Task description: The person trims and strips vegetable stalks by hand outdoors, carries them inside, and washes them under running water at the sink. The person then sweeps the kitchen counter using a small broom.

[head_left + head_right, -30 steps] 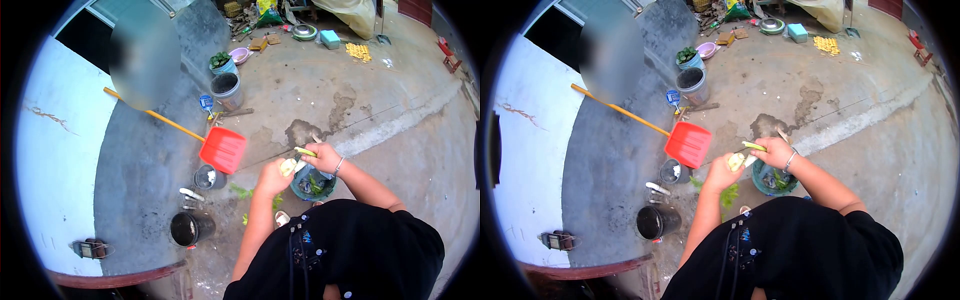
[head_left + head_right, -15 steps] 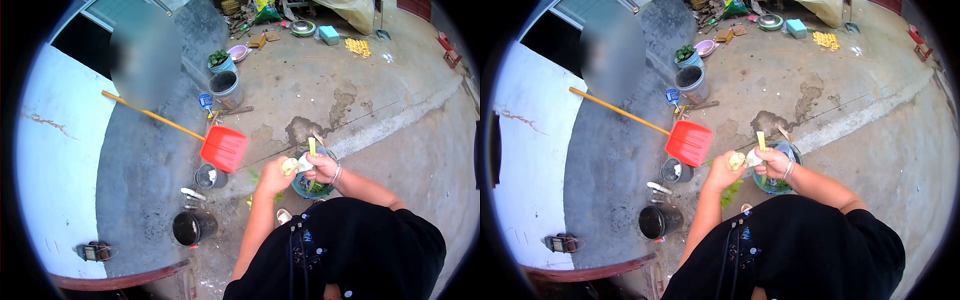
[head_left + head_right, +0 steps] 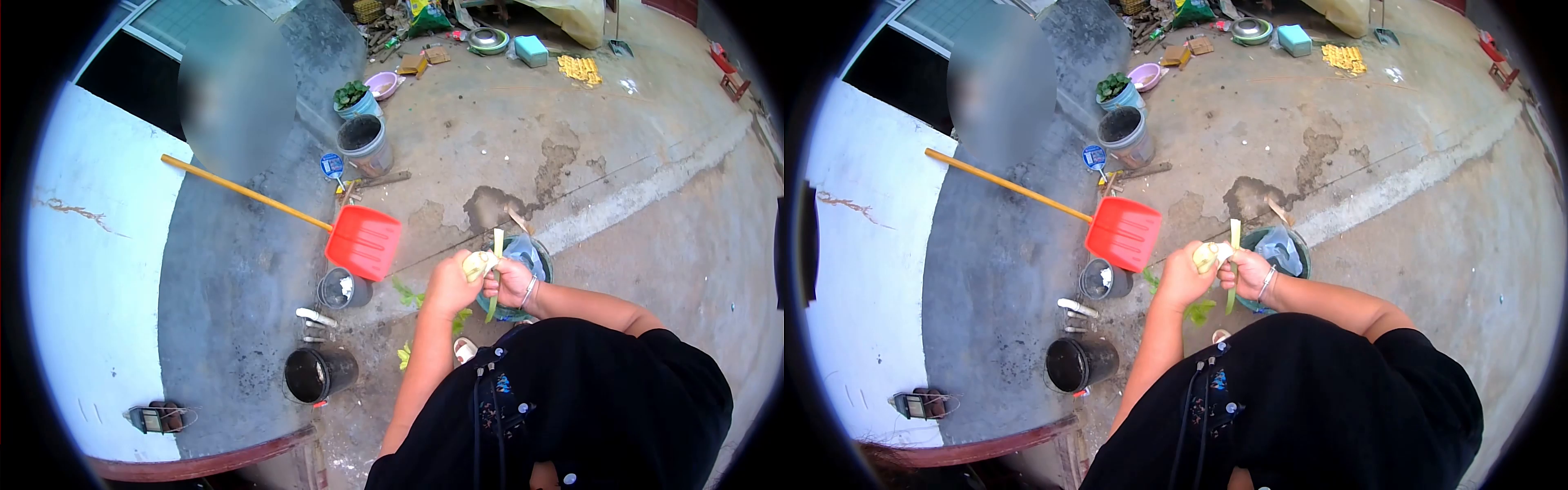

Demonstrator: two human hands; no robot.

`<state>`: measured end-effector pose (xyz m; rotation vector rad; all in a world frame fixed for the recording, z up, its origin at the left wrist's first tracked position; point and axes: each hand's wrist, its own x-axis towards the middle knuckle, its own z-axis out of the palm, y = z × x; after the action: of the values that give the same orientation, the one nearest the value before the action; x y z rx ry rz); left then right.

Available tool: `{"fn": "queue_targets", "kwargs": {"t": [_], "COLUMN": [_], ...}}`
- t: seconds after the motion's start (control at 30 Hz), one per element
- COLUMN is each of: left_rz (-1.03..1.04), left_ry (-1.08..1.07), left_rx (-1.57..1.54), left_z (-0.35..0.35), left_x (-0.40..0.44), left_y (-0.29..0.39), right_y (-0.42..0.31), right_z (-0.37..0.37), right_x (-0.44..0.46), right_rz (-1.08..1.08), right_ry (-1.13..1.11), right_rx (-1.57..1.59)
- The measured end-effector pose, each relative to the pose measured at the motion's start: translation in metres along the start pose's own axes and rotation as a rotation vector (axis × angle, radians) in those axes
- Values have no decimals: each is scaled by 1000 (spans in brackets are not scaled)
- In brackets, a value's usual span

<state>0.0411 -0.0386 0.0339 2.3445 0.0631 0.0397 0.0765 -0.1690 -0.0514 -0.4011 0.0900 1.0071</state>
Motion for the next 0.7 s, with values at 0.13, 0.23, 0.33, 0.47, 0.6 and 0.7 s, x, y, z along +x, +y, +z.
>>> {"fn": "queue_targets", "kwargs": {"t": [0.13, 0.23, 0.33, 0.47, 0.6, 0.7], "left_rz": [1, 5, -59, -87, -83, -47], "left_ry": [-4, 8, 13, 112, 251, 246], "left_rx": [19, 6, -50, -80, 4, -2], "left_z": [-3, -1, 1, 0, -3, -4], "left_x": [1, 3, 3, 0, -1, -4], "left_y": [3, 2, 1, 1, -13, -21], "right_y": [9, 18, 23, 16, 1, -5], "right_z": [3, 12, 13, 16, 26, 26], "right_x": [4, 6, 4, 2, -6, -7], "right_rz": [-7, 18, -30, -128, -239, -318], "right_ry": [30, 131, 108, 178, 255, 280], "right_rx": [-9, 2, 57, -81, -292, -471]}}
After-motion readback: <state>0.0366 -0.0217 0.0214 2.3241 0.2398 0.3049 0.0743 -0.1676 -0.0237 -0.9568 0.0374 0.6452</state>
